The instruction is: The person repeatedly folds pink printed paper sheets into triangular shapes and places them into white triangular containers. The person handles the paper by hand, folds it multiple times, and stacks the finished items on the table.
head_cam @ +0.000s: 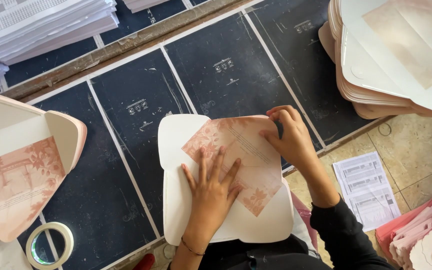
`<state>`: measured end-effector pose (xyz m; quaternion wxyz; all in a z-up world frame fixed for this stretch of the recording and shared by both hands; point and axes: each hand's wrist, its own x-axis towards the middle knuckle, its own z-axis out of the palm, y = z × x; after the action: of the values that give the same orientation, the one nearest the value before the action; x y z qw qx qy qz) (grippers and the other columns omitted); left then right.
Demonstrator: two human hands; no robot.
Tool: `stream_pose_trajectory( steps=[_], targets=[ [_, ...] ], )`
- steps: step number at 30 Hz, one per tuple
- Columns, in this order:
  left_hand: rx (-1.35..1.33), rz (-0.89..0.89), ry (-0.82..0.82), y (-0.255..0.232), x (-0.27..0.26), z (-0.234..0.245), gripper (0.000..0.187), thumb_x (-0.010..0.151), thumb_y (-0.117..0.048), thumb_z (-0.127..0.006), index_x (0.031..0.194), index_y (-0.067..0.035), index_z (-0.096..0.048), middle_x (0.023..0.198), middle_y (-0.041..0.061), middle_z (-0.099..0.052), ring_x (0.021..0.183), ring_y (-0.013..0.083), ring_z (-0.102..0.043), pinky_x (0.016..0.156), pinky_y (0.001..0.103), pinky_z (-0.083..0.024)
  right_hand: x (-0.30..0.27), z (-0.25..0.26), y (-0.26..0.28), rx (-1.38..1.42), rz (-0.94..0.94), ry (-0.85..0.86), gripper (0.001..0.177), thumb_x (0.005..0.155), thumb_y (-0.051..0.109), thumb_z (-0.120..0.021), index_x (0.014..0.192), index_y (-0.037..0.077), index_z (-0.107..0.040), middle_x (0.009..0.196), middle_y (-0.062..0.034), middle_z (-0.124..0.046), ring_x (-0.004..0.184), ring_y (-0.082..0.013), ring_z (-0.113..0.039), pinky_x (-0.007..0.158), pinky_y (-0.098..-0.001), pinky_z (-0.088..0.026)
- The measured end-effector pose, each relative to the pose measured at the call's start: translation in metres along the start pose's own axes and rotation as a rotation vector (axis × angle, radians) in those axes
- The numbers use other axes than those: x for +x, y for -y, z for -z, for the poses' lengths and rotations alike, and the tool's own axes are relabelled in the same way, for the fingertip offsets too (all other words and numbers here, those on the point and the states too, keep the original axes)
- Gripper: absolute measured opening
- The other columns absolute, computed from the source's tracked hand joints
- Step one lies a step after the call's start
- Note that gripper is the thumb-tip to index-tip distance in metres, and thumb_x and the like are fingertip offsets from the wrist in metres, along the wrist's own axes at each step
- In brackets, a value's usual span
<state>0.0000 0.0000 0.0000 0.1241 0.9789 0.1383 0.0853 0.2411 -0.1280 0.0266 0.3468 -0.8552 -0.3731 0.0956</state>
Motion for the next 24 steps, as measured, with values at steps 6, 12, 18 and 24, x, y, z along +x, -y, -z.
stream_pose_trajectory(
  steps=[6, 12, 18, 24],
  targets=[
    [-0.138, 0.118, 0.003, 0.001, -0.001, -0.010, 0.094, 0.105, -0.065, -0.054, 0.171, -0.004, -0.028, 0.184, 0.015, -0.015, 0.170, 0.0329, -0.012, 0.125, 0.076, 0.008, -0.022, -0.008, 0.059, 0.613, 0.240, 0.309, 0.029, 0.101, -0.011, -0.051, 0.116, 0.006, -0.032, 0.171, -0.0382, -0.026, 0.168, -0.0444, -0.023, 0.125, -0.0499, -0.043],
    [-0.252, 0.127, -0.217, 0.003, -0.007, -0.011, 0.110, 0.105, -0.074, -0.035, 0.172, 0.003, 0.005, 0.182, 0.030, -0.006, 0.172, 0.0451, -0.013, 0.135, 0.072, -0.013, -0.054, -0.051, 0.065, 0.297, 0.449, 0.395, 0.088, 0.110, 0.067, -0.037, 0.166, 0.002, -0.018, 0.180, -0.0259, -0.024, 0.166, -0.0465, -0.032, 0.137, -0.0624, -0.021],
    [0.001, -0.009, -0.031, 0.005, -0.006, -0.007, 0.093, 0.099, -0.049, -0.076, 0.174, -0.041, -0.023, 0.186, -0.001, -0.019, 0.172, 0.0381, -0.016, 0.121, 0.087, -0.011, -0.031, -0.023, 0.032, 0.141, 0.163, 0.096, 0.058, 0.096, 0.007, -0.077, 0.149, 0.017, -0.056, 0.158, -0.0083, -0.062, 0.138, -0.0357, -0.065, 0.111, -0.0472, -0.053],
    [-0.071, 0.012, -0.167, -0.003, -0.001, 0.012, 0.069, 0.095, -0.005, -0.070, 0.156, -0.036, -0.060, 0.172, 0.002, -0.047, 0.160, 0.0416, -0.040, 0.117, 0.090, -0.014, -0.022, -0.022, -0.030, -0.281, -0.103, -0.074, 0.060, 0.089, 0.034, -0.090, 0.140, 0.008, -0.069, 0.131, -0.0092, -0.064, 0.128, -0.0374, -0.050, 0.103, -0.0504, -0.049]
  ],
)
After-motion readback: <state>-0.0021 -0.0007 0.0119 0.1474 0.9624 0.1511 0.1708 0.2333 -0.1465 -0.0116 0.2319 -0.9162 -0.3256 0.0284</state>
